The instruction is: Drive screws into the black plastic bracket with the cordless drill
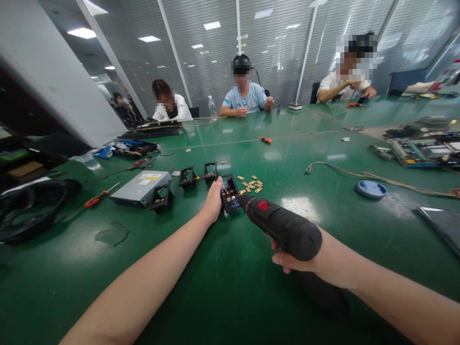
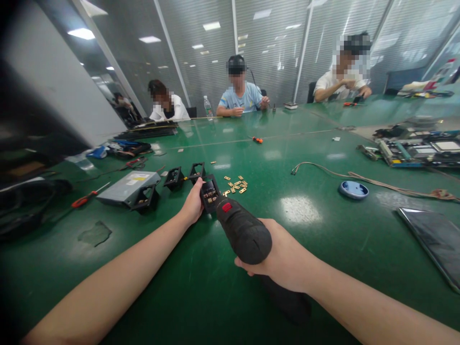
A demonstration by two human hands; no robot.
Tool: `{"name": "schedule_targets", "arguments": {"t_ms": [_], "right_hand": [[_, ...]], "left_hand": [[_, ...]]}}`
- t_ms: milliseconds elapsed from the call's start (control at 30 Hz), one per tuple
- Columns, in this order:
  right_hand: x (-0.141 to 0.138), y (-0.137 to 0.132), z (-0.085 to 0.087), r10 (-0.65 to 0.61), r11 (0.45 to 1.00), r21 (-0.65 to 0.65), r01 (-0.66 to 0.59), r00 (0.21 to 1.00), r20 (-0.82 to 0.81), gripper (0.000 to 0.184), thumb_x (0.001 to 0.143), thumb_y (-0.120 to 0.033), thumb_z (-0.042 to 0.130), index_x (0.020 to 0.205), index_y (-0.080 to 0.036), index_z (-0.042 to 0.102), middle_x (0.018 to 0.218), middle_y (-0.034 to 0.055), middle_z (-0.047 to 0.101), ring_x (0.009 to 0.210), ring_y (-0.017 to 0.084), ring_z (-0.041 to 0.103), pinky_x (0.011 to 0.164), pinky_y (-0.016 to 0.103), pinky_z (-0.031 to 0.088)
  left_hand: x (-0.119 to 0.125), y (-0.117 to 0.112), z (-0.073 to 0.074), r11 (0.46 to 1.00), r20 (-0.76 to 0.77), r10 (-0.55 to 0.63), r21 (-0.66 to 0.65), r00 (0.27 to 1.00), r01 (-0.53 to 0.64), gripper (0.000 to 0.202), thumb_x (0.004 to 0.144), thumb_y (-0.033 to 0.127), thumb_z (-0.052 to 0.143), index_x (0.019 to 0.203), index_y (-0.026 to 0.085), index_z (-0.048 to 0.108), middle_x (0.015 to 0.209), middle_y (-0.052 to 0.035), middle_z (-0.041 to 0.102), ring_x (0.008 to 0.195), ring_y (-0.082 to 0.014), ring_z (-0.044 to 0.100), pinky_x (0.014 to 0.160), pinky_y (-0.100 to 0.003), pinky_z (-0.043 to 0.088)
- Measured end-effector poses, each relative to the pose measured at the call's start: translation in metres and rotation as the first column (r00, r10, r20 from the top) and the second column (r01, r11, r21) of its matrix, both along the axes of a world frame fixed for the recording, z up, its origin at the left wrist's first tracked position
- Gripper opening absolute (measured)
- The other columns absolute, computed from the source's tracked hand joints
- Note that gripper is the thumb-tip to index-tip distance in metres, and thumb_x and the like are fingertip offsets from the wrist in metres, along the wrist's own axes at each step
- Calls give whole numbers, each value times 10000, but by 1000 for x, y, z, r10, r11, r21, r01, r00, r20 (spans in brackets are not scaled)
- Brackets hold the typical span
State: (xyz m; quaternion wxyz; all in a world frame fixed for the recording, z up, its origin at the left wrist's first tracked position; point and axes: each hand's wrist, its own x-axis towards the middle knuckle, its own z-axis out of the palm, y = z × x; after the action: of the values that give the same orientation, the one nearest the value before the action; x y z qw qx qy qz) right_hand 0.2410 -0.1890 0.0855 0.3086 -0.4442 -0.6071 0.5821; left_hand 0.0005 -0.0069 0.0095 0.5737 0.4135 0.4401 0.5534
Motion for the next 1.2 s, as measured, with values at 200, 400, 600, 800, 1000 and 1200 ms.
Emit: {"name": "schedule_targets", "arguments": {"t_ms": [200, 400, 600, 800, 1000, 1200], "right_hand": [[-1, 1, -1, -13, 1000, -1, 13, 1000, -4, 317, 775, -305, 848, 937, -176, 607, 805, 27, 703, 602, 170, 688, 582, 298, 570], [-1, -1, 0, -11, 1000, 3, 11, 1000, 0, 313, 774, -307, 837, 944, -174, 612, 808, 36, 708, 603, 174, 686, 576, 302, 567], [-1, -1, 1, -6, 1000, 8, 6, 1000, 7, 319, 774, -313, 842, 950, -173, 615, 794, 39, 717, 596, 181, 692, 569, 301, 565], [-1, -2, 3, -4, 1000, 6, 4, 1000, 25, 315, 785, -322, 863, 940, -179, 628, 793, 40, 731, 594, 174, 688, 579, 299, 565], [-1, -1, 2, -2, 1000, 8, 1, 1000, 20, 309, 788, -317, 850, 939, -183, 615, 794, 37, 730, 602, 179, 701, 576, 297, 563], [0, -1, 0, -4, 1000, -1, 4, 999, 45, 320, 783, -288, 840, 975, -179, 609, 813, 34, 725, 603, 175, 702, 574, 290, 557]], "left_hand": [[0, 4, -5, 1000, 0, 22, 22, 1000, -22, 481, 874, 690, 697, 953, 224, 610, 847, -15, 722, 799, -195, 711, 792, -335, 594], [-1, 3, -4, 1000, -1, 7, 27, 1000, -7, 481, 883, 693, 686, 964, 224, 616, 854, -19, 725, 818, -202, 716, 807, -342, 592], [-1, 2, -3, 1000, -1, -13, 27, 1000, 13, 499, 883, 703, 681, 1003, 221, 629, 909, -33, 749, 895, -218, 740, 837, -354, 605], [0, 2, -3, 1000, 9, 0, 7, 1000, 0, 498, 877, 704, 686, 977, 220, 626, 899, -39, 741, 902, -227, 737, 872, -376, 600], [-1, 2, -3, 1000, 0, 15, 0, 1000, -15, 470, 885, 683, 688, 970, 226, 619, 877, -31, 728, 864, -225, 721, 857, -374, 592], [-1, 2, -4, 1000, -9, 7, -7, 1000, -7, 473, 891, 696, 667, 970, 231, 623, 877, -34, 733, 848, -225, 723, 833, -375, 606]]}}
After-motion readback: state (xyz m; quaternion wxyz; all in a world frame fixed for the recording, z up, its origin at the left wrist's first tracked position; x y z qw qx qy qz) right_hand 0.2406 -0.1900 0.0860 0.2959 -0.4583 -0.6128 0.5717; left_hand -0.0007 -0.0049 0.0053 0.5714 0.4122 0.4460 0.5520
